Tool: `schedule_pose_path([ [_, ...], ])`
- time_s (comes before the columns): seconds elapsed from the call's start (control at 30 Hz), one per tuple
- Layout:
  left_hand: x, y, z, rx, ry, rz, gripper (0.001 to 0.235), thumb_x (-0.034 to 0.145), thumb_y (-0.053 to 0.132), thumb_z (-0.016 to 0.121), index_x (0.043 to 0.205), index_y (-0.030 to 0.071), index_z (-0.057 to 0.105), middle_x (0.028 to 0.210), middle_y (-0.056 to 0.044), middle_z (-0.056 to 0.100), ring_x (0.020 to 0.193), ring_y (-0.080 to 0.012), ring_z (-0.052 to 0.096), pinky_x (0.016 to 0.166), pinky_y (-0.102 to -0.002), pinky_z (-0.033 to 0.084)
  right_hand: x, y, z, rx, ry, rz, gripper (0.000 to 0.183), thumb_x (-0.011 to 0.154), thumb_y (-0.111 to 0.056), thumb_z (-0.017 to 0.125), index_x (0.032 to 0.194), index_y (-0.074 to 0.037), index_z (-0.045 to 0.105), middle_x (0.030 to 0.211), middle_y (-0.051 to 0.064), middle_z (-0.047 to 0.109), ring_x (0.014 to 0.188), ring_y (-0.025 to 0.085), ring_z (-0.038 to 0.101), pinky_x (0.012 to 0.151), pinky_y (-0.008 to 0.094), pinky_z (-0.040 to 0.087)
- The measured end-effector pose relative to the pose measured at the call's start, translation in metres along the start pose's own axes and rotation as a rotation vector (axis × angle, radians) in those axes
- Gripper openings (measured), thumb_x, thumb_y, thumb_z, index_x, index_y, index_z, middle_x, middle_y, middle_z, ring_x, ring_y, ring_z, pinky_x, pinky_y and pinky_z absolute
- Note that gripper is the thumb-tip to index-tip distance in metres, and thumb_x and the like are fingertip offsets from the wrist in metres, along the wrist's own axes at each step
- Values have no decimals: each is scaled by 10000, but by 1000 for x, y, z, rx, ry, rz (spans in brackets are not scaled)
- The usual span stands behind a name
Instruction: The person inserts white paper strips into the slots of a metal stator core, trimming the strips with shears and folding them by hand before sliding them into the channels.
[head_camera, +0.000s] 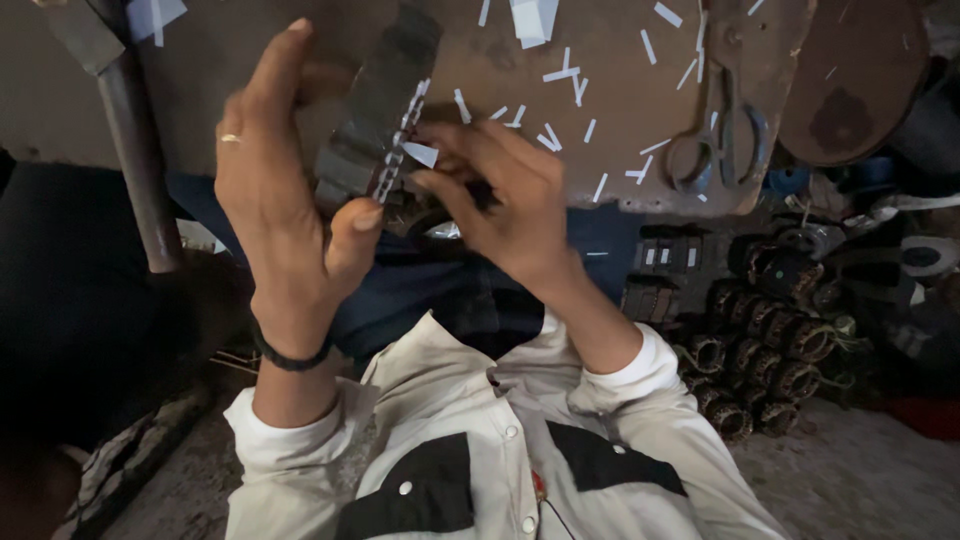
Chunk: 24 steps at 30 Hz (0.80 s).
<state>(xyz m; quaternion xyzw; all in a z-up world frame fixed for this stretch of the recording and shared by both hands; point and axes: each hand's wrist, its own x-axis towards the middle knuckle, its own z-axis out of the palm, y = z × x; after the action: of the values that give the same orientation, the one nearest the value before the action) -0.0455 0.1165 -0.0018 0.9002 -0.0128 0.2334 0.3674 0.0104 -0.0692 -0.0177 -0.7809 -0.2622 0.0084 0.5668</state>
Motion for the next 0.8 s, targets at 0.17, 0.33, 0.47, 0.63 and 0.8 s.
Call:
schedule_pose_path([
  [0.17, -9, -6, -1, 9, -53, -63, 962, 1041, 838, 249, 1553, 51, 460, 1202, -120, 734, 1069, -253, 715, 936, -360, 506, -4, -1, 4, -151, 102, -110, 180, 924, 57, 818, 1078, 18, 734, 977, 113, 725, 861, 192, 738, 742, 289, 589],
  [0.33, -11, -9, -1, 40, -78, -60, 983, 1037, 853, 220, 1577, 66, 455, 1129, -113, 745, 1020, -233, 695, 939, -350, 495, 0, 1, 3, -98, 48, -55, 172, 928, 65, 805, 1084, 23, 745, 979, 122, 734, 808, 184, 732, 696, 290, 572],
  [0.47, -11, -9, -1, 60, -84, -65, 996, 1031, 857, 198, 1571, 64, 465, 1031, -107, 721, 1016, -231, 714, 933, -352, 492, 1, 2, -5, -159, 41, -154, 186, 924, 19, 830, 1088, 24, 743, 991, 123, 726, 842, 209, 732, 736, 311, 574],
  [0.63, -12, -10, 1, 50, -69, -64, 994, 1029, 854, 189, 1567, 69, 476, 1026, -108, 726, 1031, -233, 726, 954, -353, 498, 3, 2, -1, -125, 30, -144, 139, 952, 9, 826, 1066, 16, 747, 969, 108, 734, 806, 196, 747, 666, 279, 566],
  [0.8, -13, -8, 1, 26, -59, -67, 988, 1032, 851, 203, 1556, 63, 486, 1054, -120, 736, 1057, -240, 740, 970, -363, 505, 11, 3, -2, -99, -23, -153, 161, 936, -2, 840, 1055, 20, 734, 941, 114, 728, 789, 202, 743, 676, 308, 558],
])
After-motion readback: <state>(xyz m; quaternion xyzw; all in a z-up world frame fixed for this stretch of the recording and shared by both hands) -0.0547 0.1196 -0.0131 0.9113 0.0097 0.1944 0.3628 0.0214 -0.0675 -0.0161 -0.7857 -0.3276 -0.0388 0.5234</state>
